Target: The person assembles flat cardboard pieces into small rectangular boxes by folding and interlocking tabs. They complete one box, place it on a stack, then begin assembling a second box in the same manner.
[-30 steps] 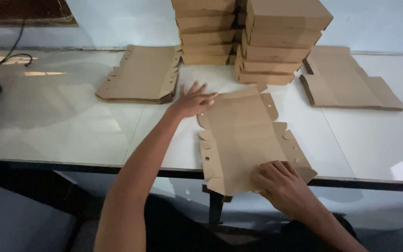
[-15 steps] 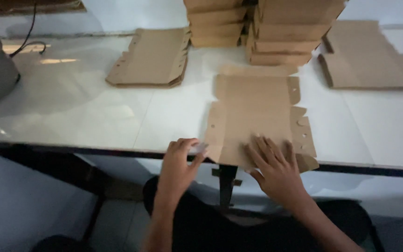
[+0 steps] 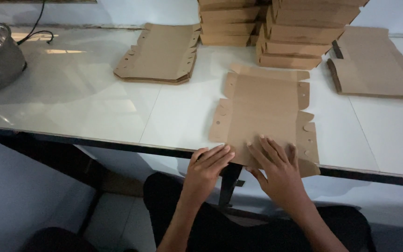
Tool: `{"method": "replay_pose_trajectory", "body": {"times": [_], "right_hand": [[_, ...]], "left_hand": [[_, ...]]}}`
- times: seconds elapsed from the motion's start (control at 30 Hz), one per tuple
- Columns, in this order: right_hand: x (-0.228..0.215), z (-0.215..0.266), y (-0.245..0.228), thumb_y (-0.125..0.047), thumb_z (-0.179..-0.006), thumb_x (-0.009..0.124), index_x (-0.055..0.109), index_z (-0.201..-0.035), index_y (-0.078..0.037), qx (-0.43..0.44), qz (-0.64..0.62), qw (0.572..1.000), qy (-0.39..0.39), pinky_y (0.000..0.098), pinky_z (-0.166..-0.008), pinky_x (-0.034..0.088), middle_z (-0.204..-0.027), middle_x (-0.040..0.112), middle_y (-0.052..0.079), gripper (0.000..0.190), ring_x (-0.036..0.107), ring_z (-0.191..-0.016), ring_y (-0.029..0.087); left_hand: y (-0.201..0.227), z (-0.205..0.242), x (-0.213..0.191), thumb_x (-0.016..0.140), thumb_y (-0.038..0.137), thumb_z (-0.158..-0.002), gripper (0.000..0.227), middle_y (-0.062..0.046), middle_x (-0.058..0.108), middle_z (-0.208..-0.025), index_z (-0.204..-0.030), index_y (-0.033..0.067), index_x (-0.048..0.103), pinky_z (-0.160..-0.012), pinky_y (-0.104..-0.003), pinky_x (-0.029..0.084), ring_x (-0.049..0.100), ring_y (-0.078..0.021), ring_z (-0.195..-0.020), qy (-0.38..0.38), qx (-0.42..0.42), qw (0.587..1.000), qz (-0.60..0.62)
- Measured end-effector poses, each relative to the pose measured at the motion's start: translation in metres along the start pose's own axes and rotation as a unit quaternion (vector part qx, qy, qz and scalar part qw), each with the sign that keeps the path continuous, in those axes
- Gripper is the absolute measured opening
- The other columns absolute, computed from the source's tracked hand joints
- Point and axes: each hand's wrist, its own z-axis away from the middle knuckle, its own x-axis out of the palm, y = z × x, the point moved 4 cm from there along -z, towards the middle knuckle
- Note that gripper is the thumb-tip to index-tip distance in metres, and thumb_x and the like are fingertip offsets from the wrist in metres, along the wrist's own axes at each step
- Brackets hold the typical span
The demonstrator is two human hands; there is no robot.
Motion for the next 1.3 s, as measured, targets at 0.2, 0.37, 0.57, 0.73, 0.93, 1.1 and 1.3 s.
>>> {"method": "replay_pose_trajectory", "body": {"times": [0.2, 0.37, 0.57, 0.73, 0.93, 1.1, 1.3], "right_hand": [[0.006, 0.001, 0.003, -0.057, -0.09, 0.063, 0.05, -0.151, -0.032, 0.019, -0.008, 0.999, -0.037, 0.0696, -0.116, 0.025, -0.16, 0.046, 0.002, 0.067, 0.034, -0.153, 0.022], [-0.02, 0.009, 0.019, -0.036, -0.088, 0.076, 0.059, -0.142, -0.019, -0.037, -0.092, 0.995, 0.013, 0.0527, -0.12, 0.029, -0.15, 0.055, 0.008, 0.059, 0.047, -0.142, 0.027], [-0.046, 0.063, 0.057, -0.043, -0.092, 0.07, 0.062, -0.137, -0.013, 0.15, -0.061, 0.978, 0.13, 0.0506, -0.107, 0.036, -0.142, 0.061, 0.01, 0.055, 0.053, -0.131, 0.031], [-0.039, 0.076, 0.072, -0.04, -0.099, 0.061, 0.06, -0.142, -0.009, 0.257, -0.119, 0.951, 0.124, 0.0549, -0.106, 0.034, -0.143, 0.062, 0.012, 0.053, 0.048, -0.135, 0.034], [-0.039, 0.054, 0.063, -0.023, -0.093, 0.073, 0.071, -0.126, -0.013, 0.262, -0.136, 0.939, 0.174, 0.0433, -0.105, 0.032, -0.125, 0.072, 0.003, 0.035, 0.061, -0.12, 0.027], [-0.032, 0.053, 0.046, 0.0, -0.095, 0.074, 0.071, -0.125, -0.001, 0.159, -0.141, 0.944, 0.254, 0.0448, -0.101, 0.047, -0.119, 0.074, 0.013, 0.03, 0.067, -0.113, 0.029], [-0.03, 0.041, 0.028, -0.008, -0.092, 0.076, 0.071, -0.123, -0.002, 0.048, -0.158, 0.971, 0.17, 0.0446, -0.102, 0.053, -0.12, 0.073, 0.012, 0.032, 0.067, -0.116, 0.028]], "left_hand": [[-0.005, -0.009, -0.004, 0.064, -0.009, -0.095, 0.038, -0.003, 0.072, -0.132, -0.128, 0.0094, 0.071, -0.101, -0.043, 0.043, 0.062, -0.0227, -0.129, 0.004, 0.05, 0.999, 0.021], [-0.011, -0.002, 0.009, 0.068, -0.007, -0.096, 0.031, -0.004, 0.073, -0.128, -0.122, 0.0093, 0.073, -0.106, -0.044, 0.043, 0.065, -0.0246, -0.127, 0.059, 0.058, 0.996, 0.043], [-0.002, -0.006, 0.013, 0.084, -0.001, -0.086, 0.029, -0.004, 0.078, -0.116, -0.112, 0.0097, 0.077, -0.098, -0.041, 0.048, 0.069, -0.0209, -0.116, 0.131, 0.048, 0.99, 0.002], [0.002, -0.007, 0.003, 0.084, 0.007, -0.09, 0.026, -0.002, 0.077, -0.119, -0.115, 0.0089, 0.076, -0.097, -0.037, 0.045, 0.065, -0.0184, -0.118, 0.109, 0.073, 0.991, 0.014], [-0.001, -0.007, 0.013, 0.082, -0.004, -0.086, 0.027, -0.013, 0.074, -0.126, -0.11, 0.0028, 0.071, -0.115, -0.047, 0.048, 0.067, -0.0295, -0.126, 0.059, 0.077, 0.991, 0.09], [-0.003, -0.007, 0.016, 0.082, -0.001, -0.087, 0.023, -0.008, 0.076, -0.123, -0.106, 0.0073, 0.071, -0.113, -0.046, 0.046, 0.068, -0.0233, -0.124, 0.077, 0.048, 0.991, 0.095], [-0.003, -0.008, 0.014, 0.08, 0.0, -0.09, 0.02, -0.006, 0.076, -0.122, -0.105, 0.0078, 0.07, -0.115, -0.047, 0.043, 0.069, -0.0231, -0.124, 0.08, 0.039, 0.99, 0.109]]}}
